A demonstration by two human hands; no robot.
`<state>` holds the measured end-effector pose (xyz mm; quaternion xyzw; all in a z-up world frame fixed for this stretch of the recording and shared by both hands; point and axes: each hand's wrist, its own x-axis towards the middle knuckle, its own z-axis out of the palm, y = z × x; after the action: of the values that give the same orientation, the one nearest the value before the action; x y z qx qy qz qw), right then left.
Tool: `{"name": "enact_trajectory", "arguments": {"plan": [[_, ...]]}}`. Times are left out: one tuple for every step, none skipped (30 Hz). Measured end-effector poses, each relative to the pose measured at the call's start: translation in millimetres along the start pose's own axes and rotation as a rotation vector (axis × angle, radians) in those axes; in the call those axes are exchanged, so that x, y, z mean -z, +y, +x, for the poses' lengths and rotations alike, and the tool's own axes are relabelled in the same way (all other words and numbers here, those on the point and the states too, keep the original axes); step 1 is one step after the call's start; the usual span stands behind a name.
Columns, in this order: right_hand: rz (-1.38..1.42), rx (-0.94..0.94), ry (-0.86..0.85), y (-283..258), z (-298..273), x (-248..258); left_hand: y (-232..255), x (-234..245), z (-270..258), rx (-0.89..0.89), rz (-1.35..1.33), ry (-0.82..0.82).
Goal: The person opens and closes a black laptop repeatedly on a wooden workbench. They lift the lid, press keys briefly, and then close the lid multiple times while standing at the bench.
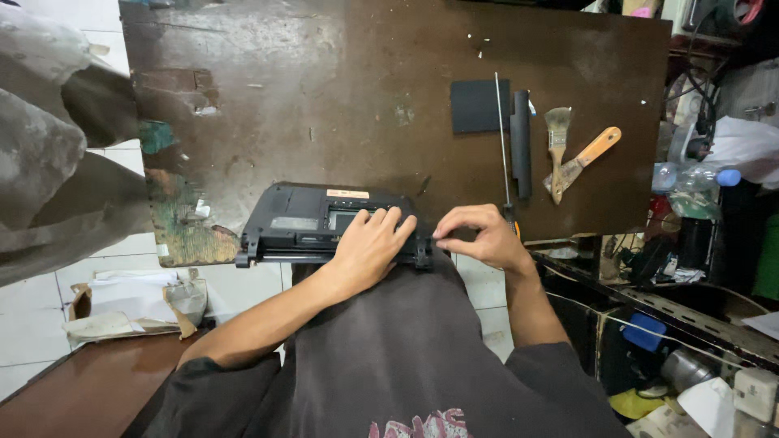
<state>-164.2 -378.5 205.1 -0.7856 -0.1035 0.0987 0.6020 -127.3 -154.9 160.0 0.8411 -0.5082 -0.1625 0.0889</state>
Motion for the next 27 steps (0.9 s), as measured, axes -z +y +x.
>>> {"name": "enact_trajectory", "arguments": {"plan": [[0.002,-0.001,0.001,0.1,-2.1,-0.5,0.3,-9.9,1.1,0.000,-0.001,-0.003],[0.000,-0.025,-0.042,0.4,-4.1,-1.1,0.5,-20.1,2.2,-0.011,-0.002,-0.028],[-0.002,-0.052,-0.084,0.6,-7.1,-1.4,1.7,-30.7,3.4,-0.022,-0.006,-0.053],[0.000,-0.055,-0.084,1.6,-8.9,-1.9,2.7,-32.3,3.5,-0.023,-0.009,-0.056],[0.005,-0.067,-0.107,2.5,-10.1,-2.5,3.5,-33.7,3.3,-0.028,-0.011,-0.066],[0.010,-0.078,-0.130,3.3,-11.2,-3.2,4.3,-35.0,2.9,-0.033,-0.014,-0.076],[0.012,-0.078,-0.132,1.5,-9.9,-4.1,4.3,-38.9,3.8,-0.032,-0.015,-0.078],[-0.003,-0.074,-0.136,-0.3,-8.5,-5.1,4.4,-42.8,4.6,-0.029,-0.010,-0.074],[-0.017,-0.071,-0.139,-2.4,-7.5,-5.8,4.8,-46.7,5.6,-0.027,-0.005,-0.071],[-0.016,-0.073,-0.140,-0.9,-7.5,-5.7,5.0,-43.5,5.1,-0.026,-0.007,-0.073],[-0.025,-0.071,-0.150,0.7,-7.1,-5.5,5.2,-40.4,4.6,-0.031,-0.008,-0.062],[-0.035,-0.070,-0.159,2.4,-6.7,-5.6,5.3,-37.4,4.0,-0.035,-0.009,-0.051],[-0.033,-0.070,-0.163,2.5,-6.3,-5.5,5.0,-42.3,4.3,-0.031,-0.011,-0.052],[-0.031,-0.082,-0.169,2.6,-5.8,-5.5,4.6,-47.3,4.6,-0.032,0.003,-0.034],[-0.028,-0.094,-0.175,2.7,-5.7,-5.5,4.7,-52.4,4.7,-0.032,0.016,-0.017],[-0.027,-0.095,-0.179,1.8,-4.5,-5.4,4.6,-46.3,4.4,-0.029,0.013,-0.018],[-0.041,-0.096,-0.176,0.9,-3.2,-5.2,4.2,-40.0,4.3,-0.032,0.008,-0.017],[-0.055,-0.097,-0.172,-0.2,-1.9,-4.9,3.8,-33.6,4.3,-0.035,0.002,-0.016],[-0.055,-0.096,-0.174,3.3,-0.9,-4.0,1.2,-24.3,6.5,-0.033,0.002,-0.016],[-0.065,-0.090,-0.136,6.7,0.0,-3.2,-1.3,-15.0,8.7,-0.026,-0.002,0.001],[-0.075,-0.085,-0.098,9.9,0.9,-2.5,-3.7,-5.6,10.6,-0.020,-0.006,0.017],[-0.074,-0.085,-0.100,25.3,-3.1,-1.0,-6.8,1.7,12.7,-0.018,-0.007,0.017],[-0.090,-0.087,-0.015,40.8,-6.0,1.0,-10.7,9.7,15.3,0.004,0.000,0.057],[-0.105,-0.089,0.070,55.9,-8.9,3.0,-14.4,17.9,17.8,0.026,0.007,0.096],[-0.106,-0.083,0.069,73.2,-8.8,3.3,-19.4,22.3,21.1,0.028,0.011,0.099],[-0.174,-0.129,0.161,90.4,-8.5,3.6,-24.4,26.9,24.3,0.043,0.007,0.137],[-0.241,-0.174,0.252,107.6,-7.9,3.5,-29.4,31.6,27.0,0.059,0.003,0.175]]}}
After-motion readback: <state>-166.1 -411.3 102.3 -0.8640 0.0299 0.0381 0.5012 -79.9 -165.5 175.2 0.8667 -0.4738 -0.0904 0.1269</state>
